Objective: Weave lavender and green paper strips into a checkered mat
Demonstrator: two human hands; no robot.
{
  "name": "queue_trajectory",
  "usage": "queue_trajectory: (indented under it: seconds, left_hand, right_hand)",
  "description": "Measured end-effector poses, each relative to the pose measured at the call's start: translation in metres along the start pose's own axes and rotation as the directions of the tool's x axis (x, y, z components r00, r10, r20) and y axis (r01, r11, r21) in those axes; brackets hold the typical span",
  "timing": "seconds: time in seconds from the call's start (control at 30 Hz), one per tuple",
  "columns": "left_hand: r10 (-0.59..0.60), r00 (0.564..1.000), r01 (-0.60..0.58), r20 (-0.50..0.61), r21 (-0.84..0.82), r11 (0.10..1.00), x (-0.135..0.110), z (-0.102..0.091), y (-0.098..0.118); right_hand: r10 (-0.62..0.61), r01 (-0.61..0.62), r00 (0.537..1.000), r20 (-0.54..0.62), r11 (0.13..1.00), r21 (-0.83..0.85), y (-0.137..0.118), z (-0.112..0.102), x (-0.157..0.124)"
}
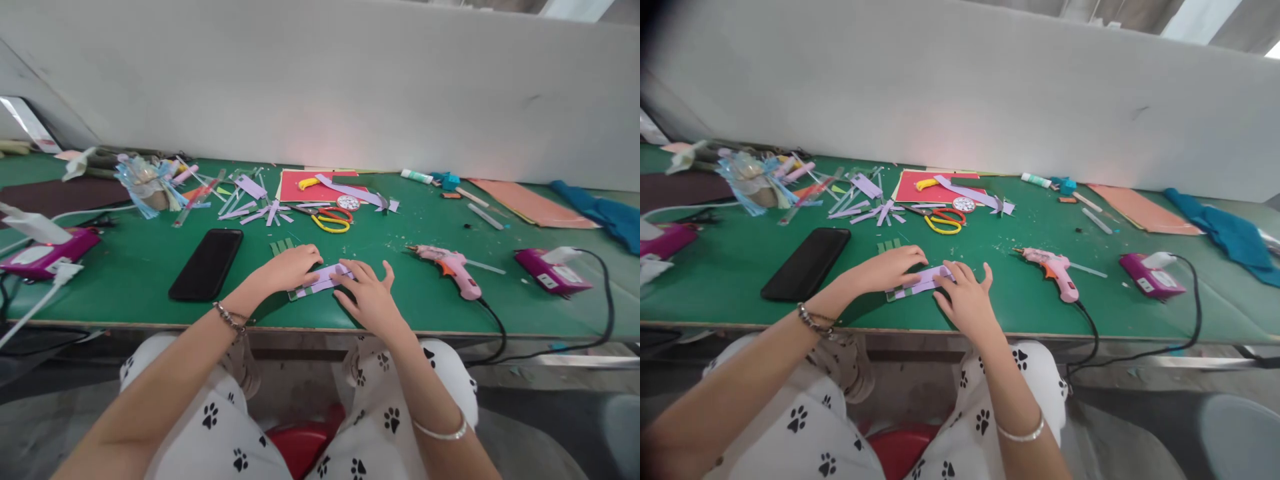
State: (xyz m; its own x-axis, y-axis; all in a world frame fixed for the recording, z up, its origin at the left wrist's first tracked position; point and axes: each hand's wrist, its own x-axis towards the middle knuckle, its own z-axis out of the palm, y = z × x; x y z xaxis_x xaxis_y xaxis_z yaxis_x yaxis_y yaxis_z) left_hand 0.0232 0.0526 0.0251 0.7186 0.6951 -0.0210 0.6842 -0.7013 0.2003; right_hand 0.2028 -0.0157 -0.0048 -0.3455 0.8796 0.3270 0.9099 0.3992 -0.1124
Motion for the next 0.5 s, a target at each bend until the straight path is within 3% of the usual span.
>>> queue_trajectory:
  seconds: [0.2, 0.5]
  left_hand:
    - [-0.08, 0.996, 0.079, 0.047, 0.027, 0.997, 0.013, -0.008, 0.018]
    - [-0.145, 0.987, 0.152, 0.063, -0.122, 0.981, 0.021, -0.002, 0.016]
  right_hand:
    - [0.027, -0.028, 0.999, 0.044, 0.999, 0.034, -0.001, -0.002, -0.001]
    - [0.046, -0.048, 0.998, 0.04, 0.998, 0.043, -0.002, -0.003, 0.0]
